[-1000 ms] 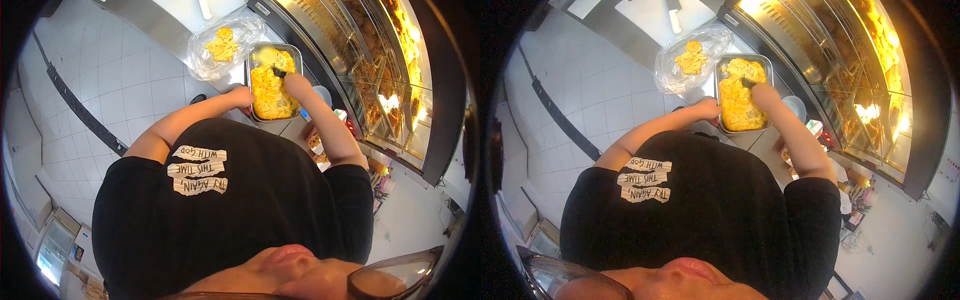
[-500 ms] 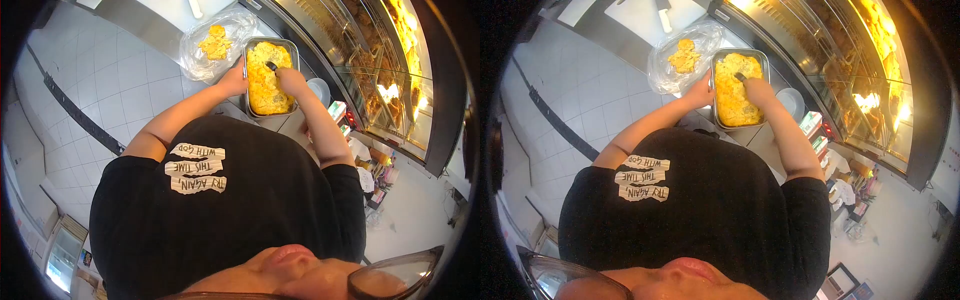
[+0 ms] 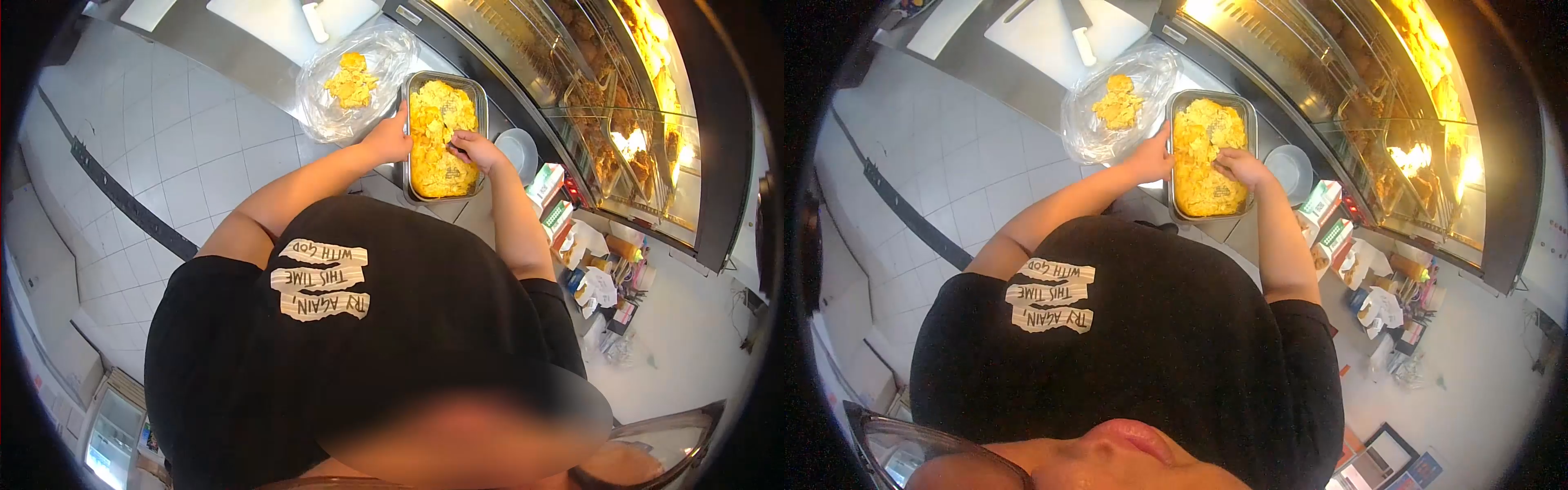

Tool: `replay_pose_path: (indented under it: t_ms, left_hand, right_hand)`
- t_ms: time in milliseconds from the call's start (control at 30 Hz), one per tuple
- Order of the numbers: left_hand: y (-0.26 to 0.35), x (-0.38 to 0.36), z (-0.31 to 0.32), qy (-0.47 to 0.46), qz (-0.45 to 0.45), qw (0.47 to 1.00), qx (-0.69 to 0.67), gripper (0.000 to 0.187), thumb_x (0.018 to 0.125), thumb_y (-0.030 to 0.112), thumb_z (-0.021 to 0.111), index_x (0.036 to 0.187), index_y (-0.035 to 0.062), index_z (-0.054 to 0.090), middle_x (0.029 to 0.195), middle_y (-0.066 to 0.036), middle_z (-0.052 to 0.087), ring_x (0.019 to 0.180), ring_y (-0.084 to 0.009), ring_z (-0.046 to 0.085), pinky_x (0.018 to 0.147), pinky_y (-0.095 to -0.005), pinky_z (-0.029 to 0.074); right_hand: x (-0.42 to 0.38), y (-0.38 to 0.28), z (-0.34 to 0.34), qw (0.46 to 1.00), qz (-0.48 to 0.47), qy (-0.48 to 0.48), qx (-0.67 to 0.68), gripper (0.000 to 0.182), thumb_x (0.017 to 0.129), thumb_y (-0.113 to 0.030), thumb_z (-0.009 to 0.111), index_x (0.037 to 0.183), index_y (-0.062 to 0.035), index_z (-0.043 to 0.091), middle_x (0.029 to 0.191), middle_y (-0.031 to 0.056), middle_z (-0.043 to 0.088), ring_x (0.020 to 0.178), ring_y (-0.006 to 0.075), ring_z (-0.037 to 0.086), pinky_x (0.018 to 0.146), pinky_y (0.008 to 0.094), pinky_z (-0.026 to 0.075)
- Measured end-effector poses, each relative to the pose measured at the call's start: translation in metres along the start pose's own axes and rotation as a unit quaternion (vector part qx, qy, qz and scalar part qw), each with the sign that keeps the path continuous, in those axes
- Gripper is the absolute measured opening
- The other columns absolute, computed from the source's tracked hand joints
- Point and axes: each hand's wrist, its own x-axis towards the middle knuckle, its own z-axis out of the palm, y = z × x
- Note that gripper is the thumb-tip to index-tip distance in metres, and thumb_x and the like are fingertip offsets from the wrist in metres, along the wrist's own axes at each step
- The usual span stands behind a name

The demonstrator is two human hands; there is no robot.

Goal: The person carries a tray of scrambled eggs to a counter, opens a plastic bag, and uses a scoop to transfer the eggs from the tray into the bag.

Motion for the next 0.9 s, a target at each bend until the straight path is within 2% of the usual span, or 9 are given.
replay_pose_path:
  t_ms: [133, 333, 433, 500, 567, 633, 700, 800, 900]
  left_hand:
    - [-0.001, 0.001, -0.008, -0.003, 0.006, 0.998, 0.055, 0.079, 0.085, 0.005, 0.049, 0.148, 0.0009, 0.001, 0.071, -0.013, 0.065, 0.056, -0.0191, 0.065, 0.057, -0.0316, 0.053]
    - [0.005, -0.012, -0.021, -0.003, 0.085, 0.966, 0.246, 0.06, 0.086, 0.015, 0.06, 0.139, 0.0011, 0.035, 0.087, -0.018, 0.067, 0.079, -0.0257, 0.067, 0.073, -0.0363, 0.052]
    - [0.033, -0.044, -0.057, 0.08, 0.175, 0.97, 0.149, 0.044, 0.084, 0.017, 0.062, 0.125, 0.0047, 0.051, 0.102, -0.02, 0.064, 0.099, -0.0289, 0.061, 0.086, -0.0409, 0.047]
    - [0.035, -0.047, -0.096, 0.21, 0.268, 0.901, 0.269, 0.042, 0.079, 0.018, 0.066, 0.116, 0.0003, 0.058, 0.107, -0.023, 0.06, 0.108, -0.0359, 0.054, 0.095, -0.0416, 0.042]
    - [0.024, -0.052, -0.12, 0.298, 0.111, 0.851, 0.418, 0.048, 0.077, 0.021, 0.068, 0.12, 0.0045, 0.056, 0.115, -0.024, 0.057, 0.116, -0.0325, 0.051, 0.099, -0.0414, 0.038]
    - [0.007, -0.056, -0.145, 0.295, 0.006, 0.867, 0.402, 0.055, 0.074, 0.023, 0.069, 0.123, 0.0046, 0.054, 0.123, -0.025, 0.052, 0.122, -0.0315, 0.047, 0.102, -0.0404, 0.037]
    - [-0.018, -0.051, -0.16, 0.197, -0.039, 0.953, 0.227, 0.062, 0.069, 0.023, 0.07, 0.125, 0.0006, 0.054, 0.133, -0.025, 0.044, 0.125, -0.0328, 0.044, 0.103, -0.0386, 0.037]
    - [-0.022, -0.045, -0.171, 0.005, -0.092, 0.995, 0.027, 0.071, 0.069, 0.02, 0.067, 0.134, 0.0015, 0.046, 0.142, -0.026, 0.032, 0.13, -0.0326, 0.039, 0.105, -0.0359, 0.036]
    - [-0.026, -0.046, -0.159, 0.116, -0.007, 0.983, 0.141, 0.08, 0.07, 0.017, 0.066, 0.141, 0.0, 0.035, 0.14, -0.024, 0.035, 0.128, -0.0321, 0.041, 0.105, -0.0344, 0.036]
  right_hand:
    - [-0.001, 0.009, 0.004, 0.996, 0.006, 0.021, 0.084, 0.016, 0.097, -0.017, 0.047, 0.089, -0.0051, 0.055, 0.071, -0.0007, 0.051, 0.053, 0.0061, 0.039, 0.048, 0.0199, 0.03]
    - [-0.011, 0.032, -0.013, 0.984, -0.047, 0.027, 0.17, 0.013, 0.096, -0.016, 0.048, 0.091, -0.0059, 0.055, 0.072, -0.001, 0.052, 0.054, 0.0057, 0.04, 0.047, 0.0193, 0.03]
    - [-0.033, 0.018, -0.016, 0.98, -0.042, 0.08, 0.175, 0.013, 0.096, -0.015, 0.048, 0.092, -0.0064, 0.056, 0.072, -0.0025, 0.052, 0.056, 0.0049, 0.041, 0.049, 0.0189, 0.03]
    - [-0.045, 0.008, -0.019, 0.983, -0.057, 0.102, 0.144, 0.014, 0.094, -0.016, 0.049, 0.09, -0.0063, 0.058, 0.071, -0.003, 0.053, 0.055, 0.0047, 0.042, 0.049, 0.0184, 0.031]
    - [-0.052, -0.005, -0.018, 0.983, -0.068, 0.13, 0.114, 0.015, 0.094, -0.016, 0.05, 0.089, -0.0061, 0.06, 0.07, -0.0044, 0.053, 0.055, 0.0044, 0.041, 0.049, 0.0192, 0.03]
    - [-0.054, -0.026, -0.01, 0.983, -0.096, 0.133, 0.079, 0.015, 0.094, -0.017, 0.05, 0.089, -0.0063, 0.06, 0.069, -0.0048, 0.052, 0.055, 0.0043, 0.04, 0.05, 0.0196, 0.03]
    - [-0.057, -0.054, 0.007, 0.981, -0.126, 0.143, 0.045, 0.017, 0.093, -0.018, 0.051, 0.087, -0.0059, 0.061, 0.068, -0.0051, 0.051, 0.056, 0.0049, 0.04, 0.051, 0.0202, 0.031]
    - [-0.033, -0.087, 0.047, 0.968, -0.179, 0.178, 0.003, 0.019, 0.092, -0.02, 0.053, 0.084, -0.0041, 0.061, 0.068, -0.003, 0.052, 0.059, 0.0071, 0.046, 0.054, 0.0221, 0.036]
    - [0.005, -0.115, 0.118, 0.916, -0.242, 0.254, -0.196, 0.02, 0.091, -0.018, 0.053, 0.089, 0.0007, 0.061, 0.072, 0.0076, 0.058, 0.066, 0.022, 0.056, 0.062, 0.0327, 0.045]
